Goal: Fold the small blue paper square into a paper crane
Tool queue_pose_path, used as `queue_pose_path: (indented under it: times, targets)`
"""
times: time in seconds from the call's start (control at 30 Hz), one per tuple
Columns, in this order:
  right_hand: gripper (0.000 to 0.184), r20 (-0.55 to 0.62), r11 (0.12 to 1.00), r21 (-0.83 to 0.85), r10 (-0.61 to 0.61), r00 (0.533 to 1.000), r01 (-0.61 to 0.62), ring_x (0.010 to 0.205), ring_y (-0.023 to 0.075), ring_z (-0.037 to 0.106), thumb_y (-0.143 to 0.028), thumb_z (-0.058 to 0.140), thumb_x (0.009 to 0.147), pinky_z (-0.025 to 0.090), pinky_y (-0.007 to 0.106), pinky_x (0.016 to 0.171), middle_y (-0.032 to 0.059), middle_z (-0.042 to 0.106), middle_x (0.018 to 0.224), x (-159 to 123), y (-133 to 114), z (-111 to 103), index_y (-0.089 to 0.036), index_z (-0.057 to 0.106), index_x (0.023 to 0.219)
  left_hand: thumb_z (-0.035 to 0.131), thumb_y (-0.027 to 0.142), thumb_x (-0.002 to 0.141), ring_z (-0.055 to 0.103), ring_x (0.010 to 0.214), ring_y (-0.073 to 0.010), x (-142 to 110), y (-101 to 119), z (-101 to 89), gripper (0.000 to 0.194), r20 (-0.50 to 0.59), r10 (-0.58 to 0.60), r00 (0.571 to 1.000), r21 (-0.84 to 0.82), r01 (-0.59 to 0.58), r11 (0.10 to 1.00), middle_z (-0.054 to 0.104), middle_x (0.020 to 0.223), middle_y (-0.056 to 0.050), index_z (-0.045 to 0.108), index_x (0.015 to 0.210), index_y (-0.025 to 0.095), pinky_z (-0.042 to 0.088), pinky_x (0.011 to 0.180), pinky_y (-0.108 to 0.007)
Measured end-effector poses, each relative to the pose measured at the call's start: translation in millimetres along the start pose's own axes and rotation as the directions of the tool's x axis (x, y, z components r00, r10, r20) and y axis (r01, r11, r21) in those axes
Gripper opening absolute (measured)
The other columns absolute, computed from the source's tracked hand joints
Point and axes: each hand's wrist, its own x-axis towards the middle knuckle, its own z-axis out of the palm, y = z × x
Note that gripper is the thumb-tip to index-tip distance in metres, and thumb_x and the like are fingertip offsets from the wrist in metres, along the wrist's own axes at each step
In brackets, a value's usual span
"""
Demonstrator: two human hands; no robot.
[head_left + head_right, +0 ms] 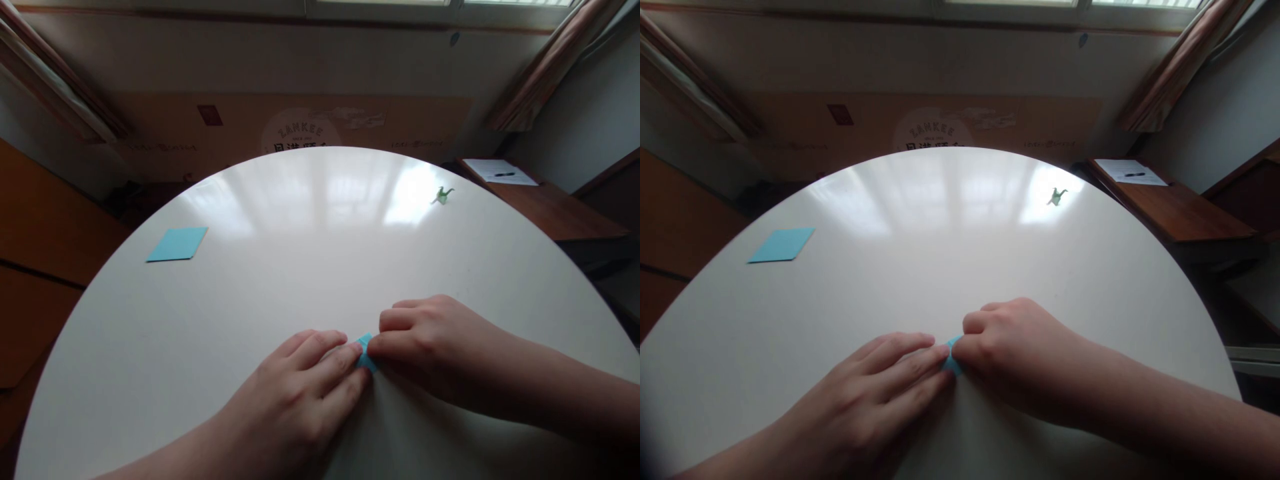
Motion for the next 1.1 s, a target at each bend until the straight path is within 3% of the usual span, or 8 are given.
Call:
queue_pose_path:
  times: [0.23,0.4,0.67,0.87,0.97,1.1]
  targets:
    - [0.016,-0.029,0.994,0.098,0.041,0.999,-0.038,0.060,0.0081,0.048,-0.007,0.060,0.087,0.026,0.021,0.055,-0.0034,0.059,0.074,3,1,8,-0.020,0.065,0.079,0.037,0.017,0.103,0.058,0.109,-0.0249,-4,-2,7.2,0.034,-0.041,0.030,0.999,-0.023,-0.031,0.999,0.070,0.120,-0.010,0.061,0.126,0.011,0.047,0.095,-0.040]
    - [0.017,-0.069,0.990,0.125,0.073,0.995,-0.064,0.063,0.0077,0.052,-0.006,0.059,0.087,0.030,0.020,0.057,-0.0037,0.062,0.080,6,3,17,-0.021,0.065,0.080,0.037,0.018,0.102,0.057,0.106,-0.0262,-6,-1,8.9,0.036,-0.013,0.026,1.000,-0.047,-0.026,0.999,0.069,0.120,-0.011,0.059,0.129,0.009,0.046,0.092,-0.041]
    - [0.016,-0.204,0.994,0.104,0.002,0.979,0.020,0.066,0.0089,0.054,-0.013,0.057,0.094,0.034,0.021,0.060,-0.0004,0.063,0.081,3,11,12,-0.021,0.070,0.089,0.036,0.016,0.103,0.056,0.107,-0.0275,-6,7,4.5,0.037,0.030,0.012,0.999,0.033,-0.013,0.999,0.067,0.123,-0.012,0.059,0.131,0.008,0.044,0.091,-0.042]
    - [0.013,-0.082,0.990,0.043,-0.131,0.988,0.135,0.066,0.0093,0.051,-0.019,0.058,0.096,0.033,0.023,0.059,0.0005,0.064,0.087,0,16,2,-0.022,0.070,0.093,0.036,0.016,0.102,0.056,0.106,-0.0290,-9,9,3.0,0.039,0.049,0.013,0.999,0.051,-0.015,0.999,0.067,0.121,-0.013,0.058,0.132,0.008,0.045,0.089,-0.043]
    - [0.013,-0.015,0.988,0.006,-0.155,0.988,0.155,0.065,0.0098,0.049,-0.016,0.057,0.094,0.031,0.024,0.059,0.0004,0.063,0.088,1,15,4,-0.022,0.069,0.093,0.038,0.016,0.101,0.056,0.105,-0.0292,-9,7,4.2,0.039,0.053,0.027,0.998,0.060,-0.030,0.998,0.067,0.119,-0.013,0.057,0.134,0.006,0.044,0.090,-0.044]
    - [0.014,-0.020,0.989,0.000,-0.145,0.989,0.145,0.063,0.0095,0.045,-0.014,0.055,0.094,0.029,0.024,0.058,-0.0011,0.061,0.084,3,12,9,-0.022,0.067,0.092,0.039,0.015,0.101,0.056,0.104,-0.0285,-10,6,7.2,0.038,0.044,0.045,0.998,0.055,-0.047,0.997,0.068,0.116,-0.012,0.057,0.133,0.005,0.043,0.092,-0.044]
